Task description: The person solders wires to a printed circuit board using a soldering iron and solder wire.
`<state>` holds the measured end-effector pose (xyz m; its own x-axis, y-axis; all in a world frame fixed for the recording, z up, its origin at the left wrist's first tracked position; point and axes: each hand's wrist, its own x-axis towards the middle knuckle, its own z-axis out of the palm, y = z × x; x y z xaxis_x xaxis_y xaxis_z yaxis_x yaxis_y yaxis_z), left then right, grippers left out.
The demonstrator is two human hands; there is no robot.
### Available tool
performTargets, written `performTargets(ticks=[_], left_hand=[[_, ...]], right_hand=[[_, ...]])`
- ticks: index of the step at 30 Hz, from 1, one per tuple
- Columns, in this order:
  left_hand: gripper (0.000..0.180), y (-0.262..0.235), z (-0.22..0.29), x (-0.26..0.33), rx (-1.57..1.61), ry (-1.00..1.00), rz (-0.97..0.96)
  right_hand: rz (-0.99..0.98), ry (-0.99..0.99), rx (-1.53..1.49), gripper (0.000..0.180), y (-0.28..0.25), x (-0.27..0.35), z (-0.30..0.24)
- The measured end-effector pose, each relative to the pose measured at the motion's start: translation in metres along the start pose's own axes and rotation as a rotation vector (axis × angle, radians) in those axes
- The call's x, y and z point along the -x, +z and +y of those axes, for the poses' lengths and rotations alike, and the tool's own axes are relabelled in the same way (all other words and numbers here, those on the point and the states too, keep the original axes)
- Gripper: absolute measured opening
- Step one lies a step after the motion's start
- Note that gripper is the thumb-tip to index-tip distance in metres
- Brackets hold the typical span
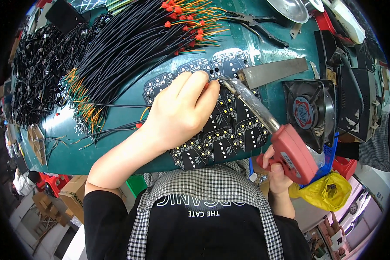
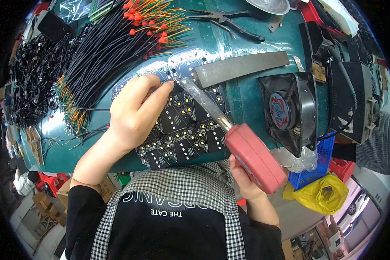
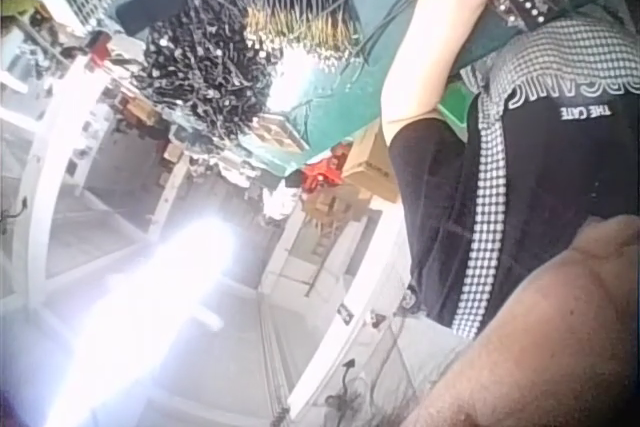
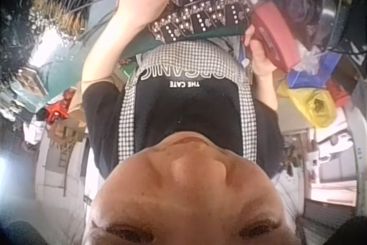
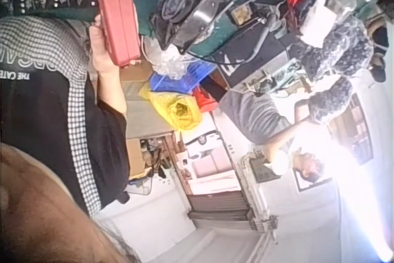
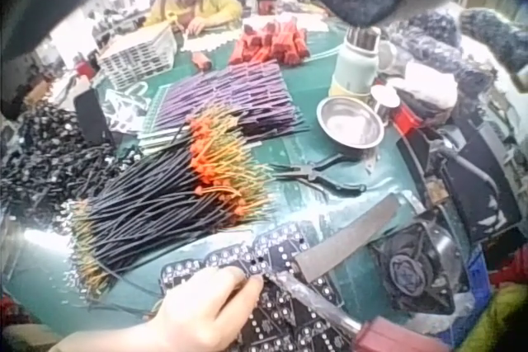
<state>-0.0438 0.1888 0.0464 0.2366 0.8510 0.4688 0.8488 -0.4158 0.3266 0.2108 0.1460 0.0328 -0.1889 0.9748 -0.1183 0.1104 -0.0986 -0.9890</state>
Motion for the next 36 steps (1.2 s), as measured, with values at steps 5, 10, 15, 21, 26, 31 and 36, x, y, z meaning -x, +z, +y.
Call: performTargets(ticks=[5, 10, 15, 21, 26, 31, 36], left_hand=[[0.027, 0.0, 0.0, 0.0, -0.004, -0.003, -0.007], [0.027, -0.001, 0.002, -0.001, -0.004, -0.005, -0.032], [0.027, -0.003, 0.003, -0.002, -0.037, 0.001, -0.039], [0.023, 0.003, -0.003, -0.002, -0.005, 0.049, 0.016], [0.021, 0.008, 0.003, -0.002, 0.033, -0.011, 0.057], [0.021, 0.01, 0.0, -0.002, 0.008, 0.05, 0.071], [0.019, 0.006, 0.002, -0.004, 0.043, -0.024, 0.024]], right_hand=[[-0.11, 0.039, -0.141, 0.074, -0.022, 0.002, 0.014], [-0.084, 0.059, -0.171, 0.072, -0.011, 0.0, 0.0], [-0.122, 0.022, -0.044, 0.067, -0.011, 0.001, -0.007], [-0.121, 0.01, -0.051, 0.067, -0.01, 0.0, -0.01], [-0.083, 0.011, -0.101, 0.068, -0.008, 0.001, -0.004], [-0.094, -0.032, 0.018, 0.07, -0.012, 0.0, 0.002], [-0.063, 0.018, 0.032, 0.058, -0.021, 0.008, 0.011]])
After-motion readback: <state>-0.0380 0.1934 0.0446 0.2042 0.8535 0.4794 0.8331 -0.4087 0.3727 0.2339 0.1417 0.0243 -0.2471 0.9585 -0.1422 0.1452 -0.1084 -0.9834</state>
